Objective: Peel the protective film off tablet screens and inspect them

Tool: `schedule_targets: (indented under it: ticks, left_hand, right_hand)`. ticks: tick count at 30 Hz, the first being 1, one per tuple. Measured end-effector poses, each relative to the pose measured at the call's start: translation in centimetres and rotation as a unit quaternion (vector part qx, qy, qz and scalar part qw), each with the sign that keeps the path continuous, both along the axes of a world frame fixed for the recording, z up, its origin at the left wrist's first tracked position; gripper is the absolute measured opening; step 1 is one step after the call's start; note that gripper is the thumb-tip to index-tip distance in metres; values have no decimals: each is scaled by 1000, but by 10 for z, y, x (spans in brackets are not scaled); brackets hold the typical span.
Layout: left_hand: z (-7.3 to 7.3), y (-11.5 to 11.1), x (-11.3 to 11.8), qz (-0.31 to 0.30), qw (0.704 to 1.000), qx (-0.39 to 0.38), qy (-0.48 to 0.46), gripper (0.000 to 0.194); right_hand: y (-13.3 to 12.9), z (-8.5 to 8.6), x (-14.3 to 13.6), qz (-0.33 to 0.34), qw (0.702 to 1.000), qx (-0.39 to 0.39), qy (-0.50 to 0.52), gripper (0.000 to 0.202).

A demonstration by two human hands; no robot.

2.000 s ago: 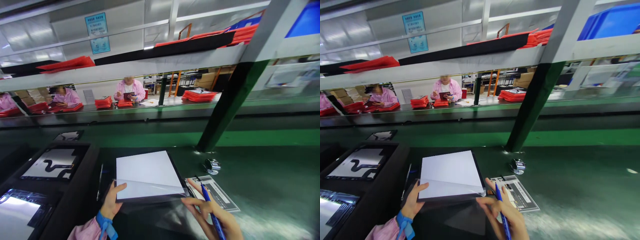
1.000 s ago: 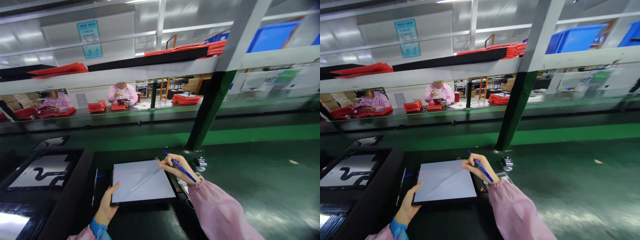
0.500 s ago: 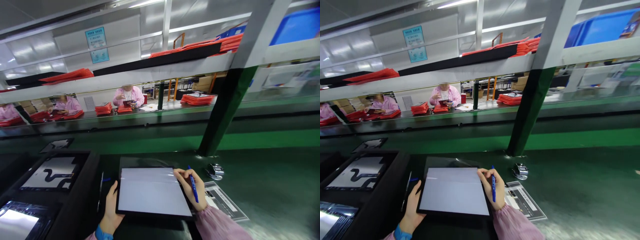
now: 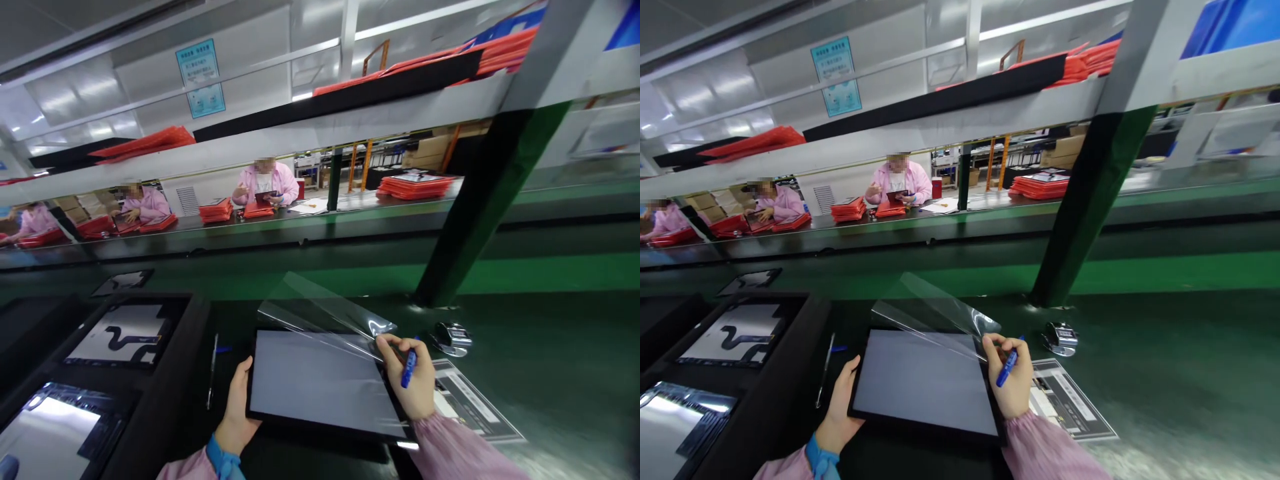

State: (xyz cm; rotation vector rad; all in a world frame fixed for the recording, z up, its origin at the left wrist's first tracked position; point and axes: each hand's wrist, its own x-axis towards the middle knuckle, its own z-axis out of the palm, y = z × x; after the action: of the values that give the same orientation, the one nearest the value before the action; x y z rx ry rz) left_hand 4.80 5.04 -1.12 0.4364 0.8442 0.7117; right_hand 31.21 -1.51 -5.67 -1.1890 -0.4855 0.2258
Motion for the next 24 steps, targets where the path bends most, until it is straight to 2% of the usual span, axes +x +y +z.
schedule_targets:
  ticks: [5,8,11,13,15,17,20,22,24]
  left_hand:
    - [-4,0,1,14,1000,-7,-2,49]
    - [-8,2,1,10,1000,-1,-29,56]
    - [-12,3,0,16,999,-5,-35,59]
    - [-13,3,0,28,999,-2,-31,60]
    - [-14,2,0,39,999,9,-22,57]
    - [-13,1,0,44,999,17,-16,55]
    - [-10,-2,0,46,999,15,-19,56]
    - [-8,-3,0,38,999,9,-25,57]
    - [-7,-4,0,28,999,4,-33,57]
  right_hand:
    - [-4,4,-3,35,999,2,8,57]
    - [-7,9,-5,106,994,-3,13,48]
    - [-12,17,-3,163,985,29,47,44]
    - [-17,24,-1,132,990,34,29,42]
    - [-24,28,-1,77,994,-24,-73,36]
    - [-27,28,-7,38,964,-100,-243,28]
    - [-18,21,-30,11,866,-162,-473,27]
    - [-5,17,-53,7,813,-200,-547,30]
    - [7,16,-81,18,782,-226,-580,29]
